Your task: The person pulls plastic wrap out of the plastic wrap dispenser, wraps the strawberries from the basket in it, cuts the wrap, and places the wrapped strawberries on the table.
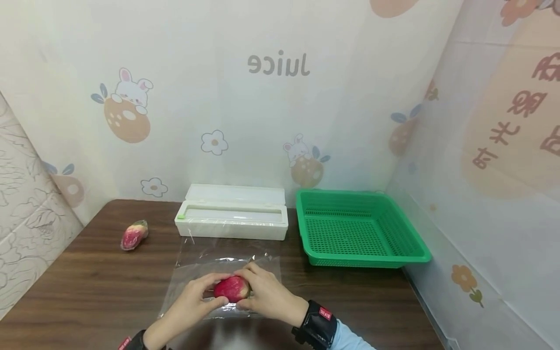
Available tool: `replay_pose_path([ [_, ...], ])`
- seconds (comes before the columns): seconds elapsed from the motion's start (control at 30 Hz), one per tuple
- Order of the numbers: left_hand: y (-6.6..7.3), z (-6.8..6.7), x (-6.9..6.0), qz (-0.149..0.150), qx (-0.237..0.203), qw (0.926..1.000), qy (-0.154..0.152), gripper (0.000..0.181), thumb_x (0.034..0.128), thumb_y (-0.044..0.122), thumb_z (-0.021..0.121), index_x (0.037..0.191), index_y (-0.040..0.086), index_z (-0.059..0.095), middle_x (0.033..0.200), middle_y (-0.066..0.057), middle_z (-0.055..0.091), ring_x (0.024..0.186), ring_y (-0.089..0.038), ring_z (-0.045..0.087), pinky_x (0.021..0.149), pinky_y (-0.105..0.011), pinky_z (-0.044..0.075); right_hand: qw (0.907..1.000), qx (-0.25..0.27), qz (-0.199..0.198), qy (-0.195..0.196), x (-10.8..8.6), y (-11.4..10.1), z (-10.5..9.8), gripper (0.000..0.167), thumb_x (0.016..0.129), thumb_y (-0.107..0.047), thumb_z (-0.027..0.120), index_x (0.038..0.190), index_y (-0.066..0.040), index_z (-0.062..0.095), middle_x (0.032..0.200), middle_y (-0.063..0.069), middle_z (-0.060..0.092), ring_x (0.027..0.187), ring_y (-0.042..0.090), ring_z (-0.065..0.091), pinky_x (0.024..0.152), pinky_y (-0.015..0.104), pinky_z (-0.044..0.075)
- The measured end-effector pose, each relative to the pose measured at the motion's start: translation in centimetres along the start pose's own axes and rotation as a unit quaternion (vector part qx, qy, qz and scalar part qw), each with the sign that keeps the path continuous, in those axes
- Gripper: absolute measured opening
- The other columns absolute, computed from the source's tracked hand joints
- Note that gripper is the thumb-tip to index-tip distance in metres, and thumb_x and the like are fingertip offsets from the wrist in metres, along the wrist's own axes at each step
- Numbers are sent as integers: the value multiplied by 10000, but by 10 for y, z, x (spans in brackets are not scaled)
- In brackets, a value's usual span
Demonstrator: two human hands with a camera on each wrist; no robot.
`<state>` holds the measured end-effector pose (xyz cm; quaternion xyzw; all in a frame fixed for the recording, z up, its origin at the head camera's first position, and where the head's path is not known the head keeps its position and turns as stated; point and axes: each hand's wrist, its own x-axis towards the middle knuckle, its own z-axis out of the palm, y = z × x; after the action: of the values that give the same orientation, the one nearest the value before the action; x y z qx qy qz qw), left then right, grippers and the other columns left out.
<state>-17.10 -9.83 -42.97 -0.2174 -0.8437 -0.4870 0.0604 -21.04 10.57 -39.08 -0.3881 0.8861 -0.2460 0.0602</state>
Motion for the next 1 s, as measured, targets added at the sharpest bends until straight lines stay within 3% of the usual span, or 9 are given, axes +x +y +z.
replay_pose_path([
  [0.17, -8, -5, 2, -58, -259, 9996, -111, 401, 791, 142, 705, 1150, 16, 580, 1058, -112, 626, 904, -186, 637, 707, -208, 528, 9995, 286, -3, 102, 4, 3, 4, 524, 756, -291, 742, 1197, -78, 556, 1042, -33, 526, 896, 26, 534, 740, 169, 472],
  [0.3, -12, -9, 8, -136, -223, 9995, -199, 404, 777, 77, 709, 1153, 2, 580, 1066, -123, 584, 931, -239, 620, 720, -198, 522, 9990, 351, 76, 285, 12, 7, 8, 492, 747, -266, 752, 1170, -86, 576, 1014, -30, 536, 889, 41, 541, 725, 175, 477],
  [0.53, -24, -18, 27, -185, 437, 9984, -317, 396, 756, 83, 726, 1126, 9, 604, 991, -86, 595, 875, -210, 618, 692, -214, 529, 9978, 274, 444, 407, 27, 14, 12, 485, 739, -279, 761, 1146, -80, 588, 983, -15, 538, 861, 81, 542, 685, 177, 456],
  [0.63, -32, -19, 35, -391, 740, 9959, -352, 379, 748, 106, 737, 1102, 36, 621, 969, -57, 617, 841, -175, 614, 678, -241, 526, 9981, 146, 500, 341, 37, 19, 15, 474, 747, -286, 755, 1134, -64, 593, 983, -3, 541, 851, 87, 544, 681, 171, 460],
  [0.77, -43, -17, 41, -601, 977, 9918, -567, 371, 750, 124, 739, 1095, 46, 627, 972, -56, 629, 840, -158, 608, 680, -258, 511, 9982, -26, 564, 207, 46, 27, 22, 459, 750, -296, 747, 1117, -60, 603, 986, 1, 558, 839, 81, 545, 683, 177, 461],
  [1.0, -60, -12, 46, -703, 1201, 9848, -1036, 411, 704, 124, 769, 1074, 16, 626, 880, -55, 651, 788, -147, 602, 665, -289, 488, 9968, -323, 706, -193, 55, 37, 37, 482, 727, -324, 763, 1121, -87, 620, 1012, -1, 583, 868, 99, 549, 733, 255, 455],
])
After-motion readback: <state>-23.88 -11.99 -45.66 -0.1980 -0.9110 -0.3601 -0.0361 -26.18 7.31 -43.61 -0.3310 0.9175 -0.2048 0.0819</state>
